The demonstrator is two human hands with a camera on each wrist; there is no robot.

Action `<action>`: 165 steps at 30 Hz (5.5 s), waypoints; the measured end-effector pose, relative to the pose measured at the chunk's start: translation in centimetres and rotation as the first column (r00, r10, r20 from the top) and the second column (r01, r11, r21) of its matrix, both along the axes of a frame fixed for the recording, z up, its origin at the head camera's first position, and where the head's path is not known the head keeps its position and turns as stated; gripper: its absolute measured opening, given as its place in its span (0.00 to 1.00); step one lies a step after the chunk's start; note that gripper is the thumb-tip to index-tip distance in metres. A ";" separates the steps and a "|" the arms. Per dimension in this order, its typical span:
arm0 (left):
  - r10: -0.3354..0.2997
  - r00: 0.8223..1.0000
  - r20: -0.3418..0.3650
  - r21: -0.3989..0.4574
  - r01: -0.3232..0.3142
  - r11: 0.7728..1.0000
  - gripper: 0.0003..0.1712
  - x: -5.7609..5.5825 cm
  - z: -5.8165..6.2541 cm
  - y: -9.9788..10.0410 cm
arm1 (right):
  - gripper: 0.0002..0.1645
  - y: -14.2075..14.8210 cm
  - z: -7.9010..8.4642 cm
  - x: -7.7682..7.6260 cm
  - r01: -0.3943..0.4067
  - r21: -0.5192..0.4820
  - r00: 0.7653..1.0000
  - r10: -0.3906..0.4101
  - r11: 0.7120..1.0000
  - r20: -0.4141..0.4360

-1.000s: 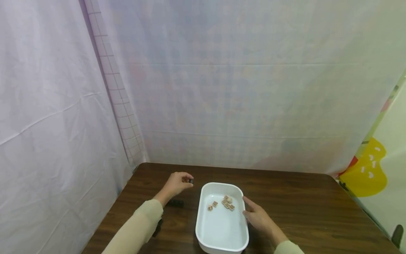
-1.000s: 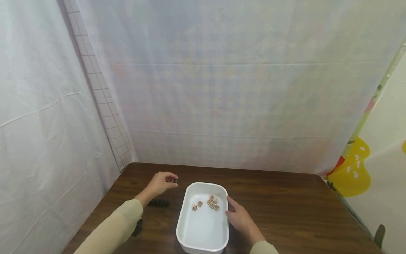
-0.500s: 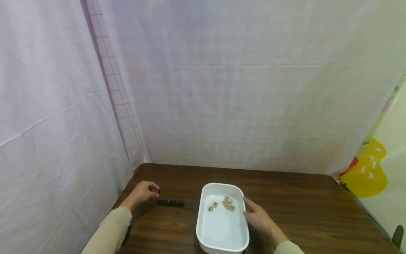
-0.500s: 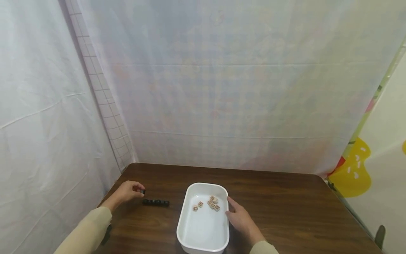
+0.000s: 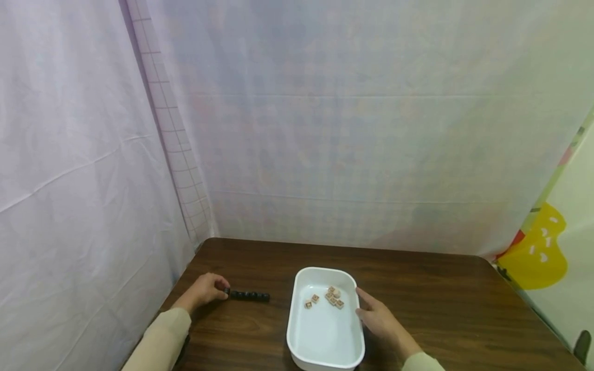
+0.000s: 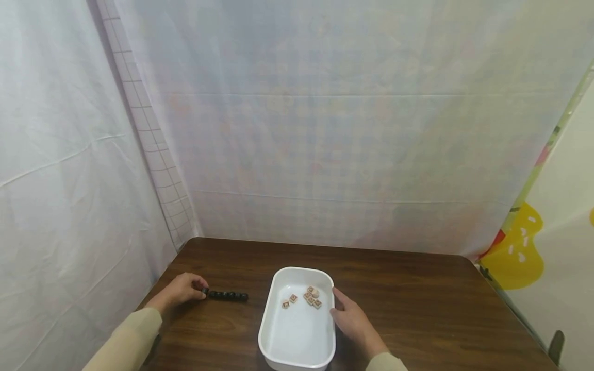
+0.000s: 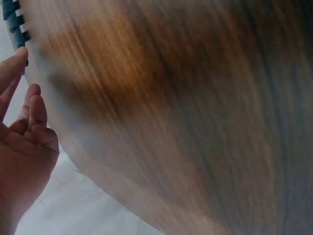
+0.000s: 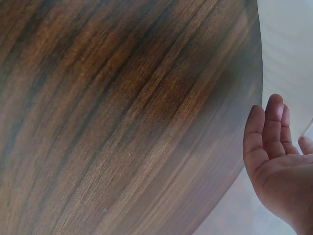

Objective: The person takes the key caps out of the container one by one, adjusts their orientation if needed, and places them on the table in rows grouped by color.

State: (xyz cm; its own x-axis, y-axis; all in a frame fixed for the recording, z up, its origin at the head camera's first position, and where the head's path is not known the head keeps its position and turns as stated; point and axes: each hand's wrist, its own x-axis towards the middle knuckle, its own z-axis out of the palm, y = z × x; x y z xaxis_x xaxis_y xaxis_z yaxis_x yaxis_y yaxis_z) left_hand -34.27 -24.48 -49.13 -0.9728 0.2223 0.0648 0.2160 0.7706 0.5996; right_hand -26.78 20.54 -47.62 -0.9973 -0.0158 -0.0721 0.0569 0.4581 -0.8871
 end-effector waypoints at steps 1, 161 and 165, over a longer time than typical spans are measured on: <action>0.000 1.000 0.005 0.001 0.000 1.000 0.12 0.0 0.0 0.0 | 0.35 0.0 0.0 0.0 0.003 0.000 1.000 -0.003 1.000 -0.001; -0.282 0.932 0.228 -0.430 0.356 0.830 0.71 5.7 5.8 16.5 | 0.14 7.6 -1.8 -6.2 0.014 0.632 0.908 0.254 0.775 -0.333; -0.284 0.932 0.227 -0.436 0.358 0.826 0.71 5.7 5.7 16.5 | 0.22 7.7 -2.7 -6.1 -0.061 0.575 0.920 0.269 0.816 -0.284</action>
